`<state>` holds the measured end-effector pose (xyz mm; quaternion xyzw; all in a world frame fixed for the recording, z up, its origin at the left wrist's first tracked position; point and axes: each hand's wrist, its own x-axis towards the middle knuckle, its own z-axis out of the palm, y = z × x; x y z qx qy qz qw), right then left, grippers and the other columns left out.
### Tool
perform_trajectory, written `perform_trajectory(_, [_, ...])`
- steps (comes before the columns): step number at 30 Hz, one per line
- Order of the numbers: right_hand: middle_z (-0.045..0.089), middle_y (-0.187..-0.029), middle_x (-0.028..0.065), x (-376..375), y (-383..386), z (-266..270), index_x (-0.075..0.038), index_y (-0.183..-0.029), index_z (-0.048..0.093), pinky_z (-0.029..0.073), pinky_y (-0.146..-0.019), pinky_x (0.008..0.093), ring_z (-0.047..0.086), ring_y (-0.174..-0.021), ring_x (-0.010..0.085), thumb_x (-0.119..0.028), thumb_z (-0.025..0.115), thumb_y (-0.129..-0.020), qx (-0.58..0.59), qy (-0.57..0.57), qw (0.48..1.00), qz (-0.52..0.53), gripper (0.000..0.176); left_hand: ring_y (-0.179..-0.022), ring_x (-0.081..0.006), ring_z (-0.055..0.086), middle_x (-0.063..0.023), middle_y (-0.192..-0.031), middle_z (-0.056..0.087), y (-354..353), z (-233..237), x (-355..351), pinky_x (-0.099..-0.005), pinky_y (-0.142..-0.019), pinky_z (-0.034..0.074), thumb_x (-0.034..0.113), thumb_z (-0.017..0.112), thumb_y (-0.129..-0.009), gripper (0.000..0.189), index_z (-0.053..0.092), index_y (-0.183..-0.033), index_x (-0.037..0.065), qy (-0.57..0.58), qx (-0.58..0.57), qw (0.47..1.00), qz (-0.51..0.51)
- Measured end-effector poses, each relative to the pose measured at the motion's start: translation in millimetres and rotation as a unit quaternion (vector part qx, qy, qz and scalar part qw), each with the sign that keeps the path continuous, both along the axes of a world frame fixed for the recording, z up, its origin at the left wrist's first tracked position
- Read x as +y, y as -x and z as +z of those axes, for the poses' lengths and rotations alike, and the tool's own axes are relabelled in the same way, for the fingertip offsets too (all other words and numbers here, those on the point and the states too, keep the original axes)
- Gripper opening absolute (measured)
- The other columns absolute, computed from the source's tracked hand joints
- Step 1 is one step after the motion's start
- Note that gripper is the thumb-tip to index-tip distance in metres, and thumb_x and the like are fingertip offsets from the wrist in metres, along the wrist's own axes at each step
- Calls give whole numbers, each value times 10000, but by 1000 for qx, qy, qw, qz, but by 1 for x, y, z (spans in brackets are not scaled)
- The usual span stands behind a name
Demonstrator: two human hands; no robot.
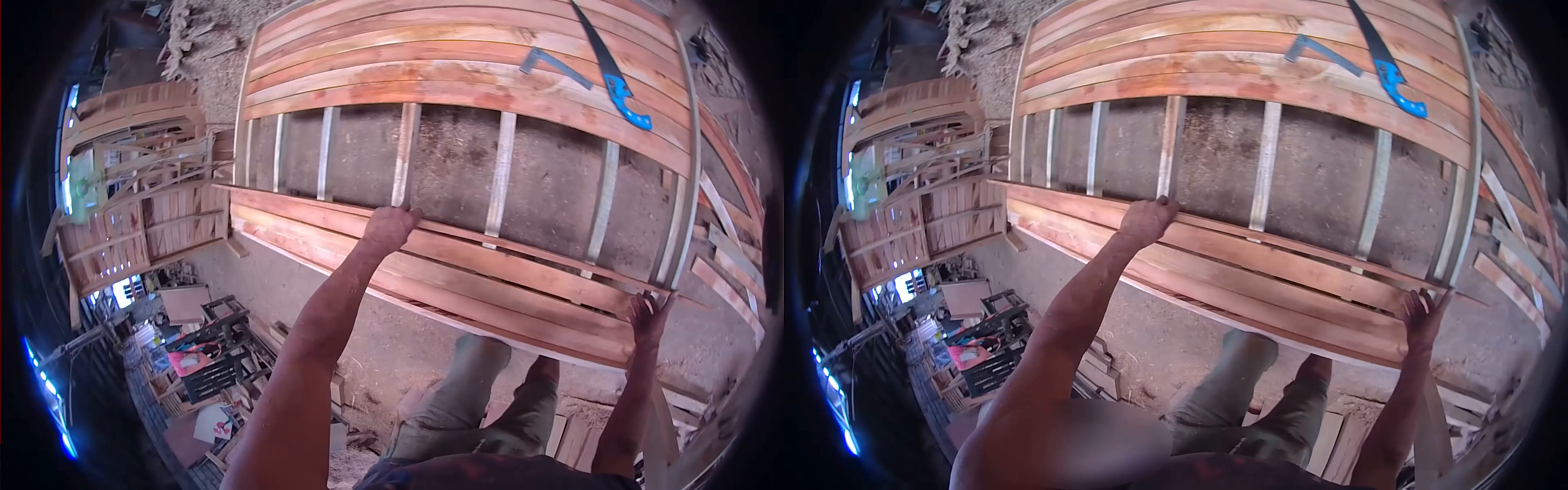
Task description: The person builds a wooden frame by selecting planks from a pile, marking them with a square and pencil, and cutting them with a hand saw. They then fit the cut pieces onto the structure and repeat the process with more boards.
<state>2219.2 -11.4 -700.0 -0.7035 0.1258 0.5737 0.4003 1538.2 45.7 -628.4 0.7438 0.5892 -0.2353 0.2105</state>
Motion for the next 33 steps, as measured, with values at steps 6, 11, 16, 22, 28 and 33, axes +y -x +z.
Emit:
perform_trajectory(6, [730, -1058, 38, 8, -4, -97, -113, -1148, 701, 601, -877, 355, 711, -1003, 217, -297, 713, -998, 35, -71, 995, 57, 237, -1048, -311, 679, -121, -1178, 621, 97, -22, -28, -428, -853, 587, 108, 638, -898, 360, 598, -1255, 100, -83, 142, 986, -36])
perform_trajectory(11, [729, -1103, 49, 21, 124, -60, -111, -1151, 722, 575, -1012, 417, 694, -1104, 228, -183, 695, -1013, 198, -144, 968, -52, 158, -1176, -336, 616, -138, -1355, 545, 118, -38, -35, -487, -939, 557, 123, 678, -901, 590, 441, -1442, 129, -79, 215, 950, 215])
perform_trajectory(16, [743, -1162, 69, 5, 212, -78, -105, -1133, 717, 508, -1111, 478, 674, -1193, 251, -181, 677, -1024, 322, -155, 934, -17, 139, -1525, -458, 292, -220, -1685, 241, 27, -65, -24, -629, -1133, 396, 155, 662, -894, 917, 183, -1673, 227, -5, 121, 981, 149])
perform_trajectory(22, [737, -1195, 63, 15, 248, -68, -111, -1115, 720, 480, -1139, 502, 652, -1223, 266, -169, 682, -1017, 371, -151, 916, 3, 120, -1524, -439, 293, -218, -1605, 387, -130, -93, 1, -643, -1239, 200, 216, 558, -993, 678, 314, -1625, 222, -70, 26, 997, 5])
perform_trajectory(28, [723, -1173, 137, 8, 197, -75, -93, -1192, 647, 557, -1016, 382, 691, -1109, 241, -235, 614, -1061, 378, -158, 912, -8, 197, -1187, -329, 597, -169, -1274, 622, -146, -145, 17, -495, -1010, 471, 145, 558, -927, 456, 567, -1380, 88, -126, -17, 990, -61])
perform_trajectory(33, [716, -1024, 76, -1, 120, -60, -95, -1161, 635, 600, -764, 268, 727, -911, 176, -146, 659, -1031, 166, -198, 965, -50, 142, -1311, -364, 553, -152, -1380, 572, -163, -102, 58, -509, -1073, 474, 188, 768, -851, 654, 489, -1439, 127, -17, 55, 996, 73])
